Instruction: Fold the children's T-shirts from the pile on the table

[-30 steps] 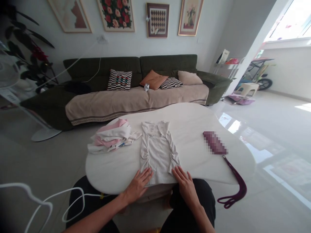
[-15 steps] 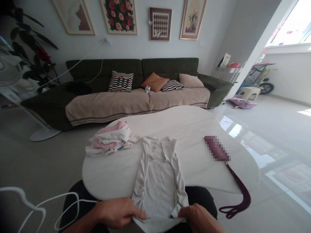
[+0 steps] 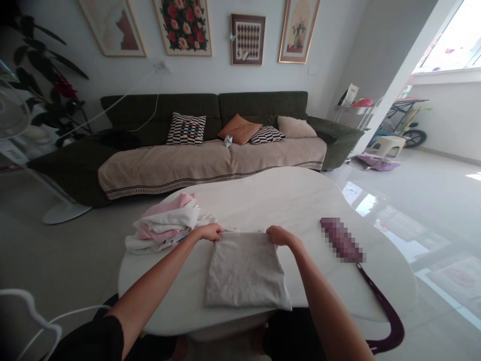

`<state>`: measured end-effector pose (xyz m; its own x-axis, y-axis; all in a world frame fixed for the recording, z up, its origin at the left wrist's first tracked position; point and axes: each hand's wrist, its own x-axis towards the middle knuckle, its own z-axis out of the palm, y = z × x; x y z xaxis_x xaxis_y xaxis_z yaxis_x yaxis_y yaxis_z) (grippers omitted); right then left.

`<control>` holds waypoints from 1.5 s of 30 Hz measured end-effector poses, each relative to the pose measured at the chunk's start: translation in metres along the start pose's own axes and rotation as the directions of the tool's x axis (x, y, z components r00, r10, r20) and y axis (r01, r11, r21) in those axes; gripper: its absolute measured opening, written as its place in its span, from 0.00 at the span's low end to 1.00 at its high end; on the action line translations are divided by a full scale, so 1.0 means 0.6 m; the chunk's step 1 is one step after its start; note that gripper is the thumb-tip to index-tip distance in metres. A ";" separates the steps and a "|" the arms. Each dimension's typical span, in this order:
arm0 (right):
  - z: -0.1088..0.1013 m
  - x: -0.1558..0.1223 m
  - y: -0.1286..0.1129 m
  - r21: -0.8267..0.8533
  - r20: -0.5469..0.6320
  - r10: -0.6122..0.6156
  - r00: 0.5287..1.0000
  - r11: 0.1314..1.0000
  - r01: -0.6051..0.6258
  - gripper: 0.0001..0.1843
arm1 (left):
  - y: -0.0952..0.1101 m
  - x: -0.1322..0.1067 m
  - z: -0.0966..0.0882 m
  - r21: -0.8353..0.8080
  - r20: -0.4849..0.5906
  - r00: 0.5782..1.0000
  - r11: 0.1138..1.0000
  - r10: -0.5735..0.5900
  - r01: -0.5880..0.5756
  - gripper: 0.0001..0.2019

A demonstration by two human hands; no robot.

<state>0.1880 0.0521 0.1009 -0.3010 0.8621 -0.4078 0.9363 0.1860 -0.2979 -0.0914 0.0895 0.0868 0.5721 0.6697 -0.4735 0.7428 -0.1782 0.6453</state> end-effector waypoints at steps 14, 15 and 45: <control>0.021 0.066 0.042 0.010 -0.014 0.157 0.988 0.988 -0.156 0.14 | -0.025 0.051 -0.011 0.043 -0.283 0.958 0.997 -0.049 0.063 0.02; 0.028 0.071 0.041 -0.004 -0.026 0.184 0.983 0.983 -0.184 0.15 | -0.027 0.057 -0.002 0.049 -0.326 0.944 0.996 -0.060 0.080 0.02; 0.002 -0.031 0.037 0.241 -0.385 0.253 0.888 0.956 -0.168 0.11 | -0.005 0.014 -0.003 -0.187 -0.474 0.880 0.980 -0.034 -0.063 0.12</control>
<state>0.2141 0.0396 0.1010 0.0392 0.9937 -0.1054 0.9021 -0.0806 -0.4240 -0.0893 0.0967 0.0819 0.3135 0.9369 -0.1547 0.6275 -0.0821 0.7743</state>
